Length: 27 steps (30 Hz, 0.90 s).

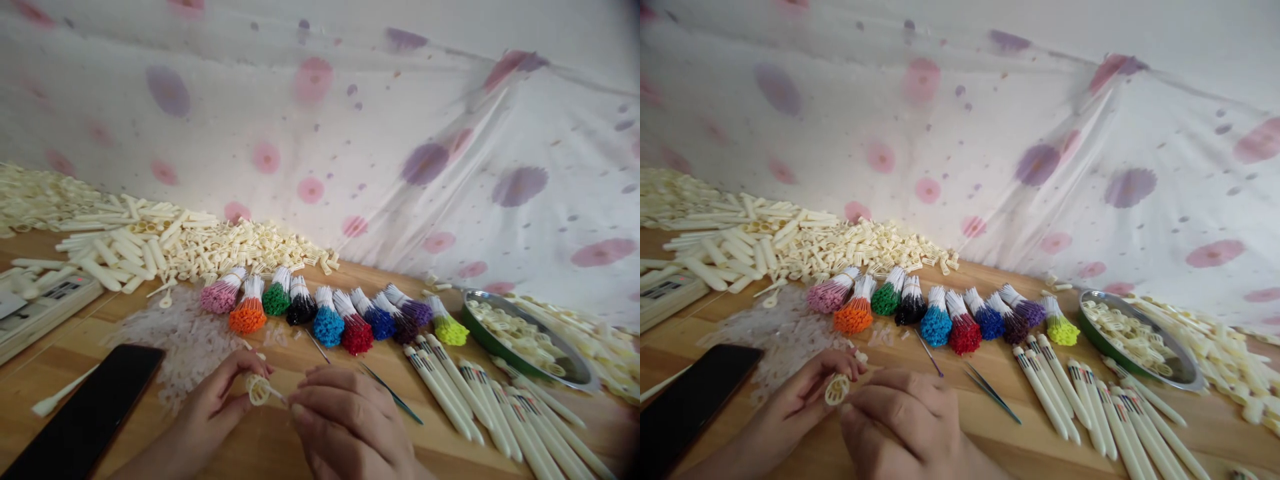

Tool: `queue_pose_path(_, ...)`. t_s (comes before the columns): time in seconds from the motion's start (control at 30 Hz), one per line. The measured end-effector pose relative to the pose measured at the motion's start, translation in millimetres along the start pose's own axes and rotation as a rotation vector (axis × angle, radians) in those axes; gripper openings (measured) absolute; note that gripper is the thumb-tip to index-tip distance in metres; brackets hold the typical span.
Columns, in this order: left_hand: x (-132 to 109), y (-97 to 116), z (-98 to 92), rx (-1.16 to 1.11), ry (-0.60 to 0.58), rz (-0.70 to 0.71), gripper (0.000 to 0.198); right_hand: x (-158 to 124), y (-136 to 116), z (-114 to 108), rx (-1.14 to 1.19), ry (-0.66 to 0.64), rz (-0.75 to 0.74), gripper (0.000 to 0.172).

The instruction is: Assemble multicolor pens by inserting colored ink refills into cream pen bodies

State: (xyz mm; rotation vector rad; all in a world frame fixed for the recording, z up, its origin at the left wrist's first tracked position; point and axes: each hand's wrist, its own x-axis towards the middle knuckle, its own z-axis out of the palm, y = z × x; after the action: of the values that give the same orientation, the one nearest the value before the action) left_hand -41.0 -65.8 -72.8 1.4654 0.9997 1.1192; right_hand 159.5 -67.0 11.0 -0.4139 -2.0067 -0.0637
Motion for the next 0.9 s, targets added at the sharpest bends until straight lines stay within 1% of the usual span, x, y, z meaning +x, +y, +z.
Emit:
queue_pose_path(0.13, -1.9, -1.2, -1.5, 0.005, -0.008, -0.022, 0.016, 2.0, 0.9, -2.2, -0.008, -0.018, 0.004, 0.017)
queue_pose_path(0.23, -2.2, 0.2, -1.0, 0.014, -0.01, -0.029, 0.014, 2.9, 2.3, 0.1, 0.002, -0.002, 0.0, 0.018)
queue_pose_path(0.37, -0.6, 2.7, 1.1, -0.012, 0.003, -0.029, 0.012, 2.1, 3.0, 4.4, 0.001, -0.003, -0.023, 0.012)
queue_pose_path(0.5, -0.5, 2.5, 2.2, -0.027, 0.008, -0.03, 0.009, 2.0, 2.8, 5.7, -0.022, -0.002, -0.041, 0.011)
queue_pose_path(0.63, -1.0, 1.0, 2.2, 0.006, -0.006, -0.002, 0.012, 3.5, 3.2, 4.9, -0.011, 0.008, -0.024, 0.01)
queue_pose_path(0.73, -1.3, 0.9, 2.1, 0.035, -0.002, 0.013, 0.014, 3.3, 3.7, 3.5, -0.029, -0.011, -0.035, 0.01)
queue_pose_path(0.9, -3.0, 0.8, 2.3, 0.011, -0.021, -0.019, 0.013, -1.5, 3.7, 1.0, -0.044, -0.022, -0.08, 0.01)
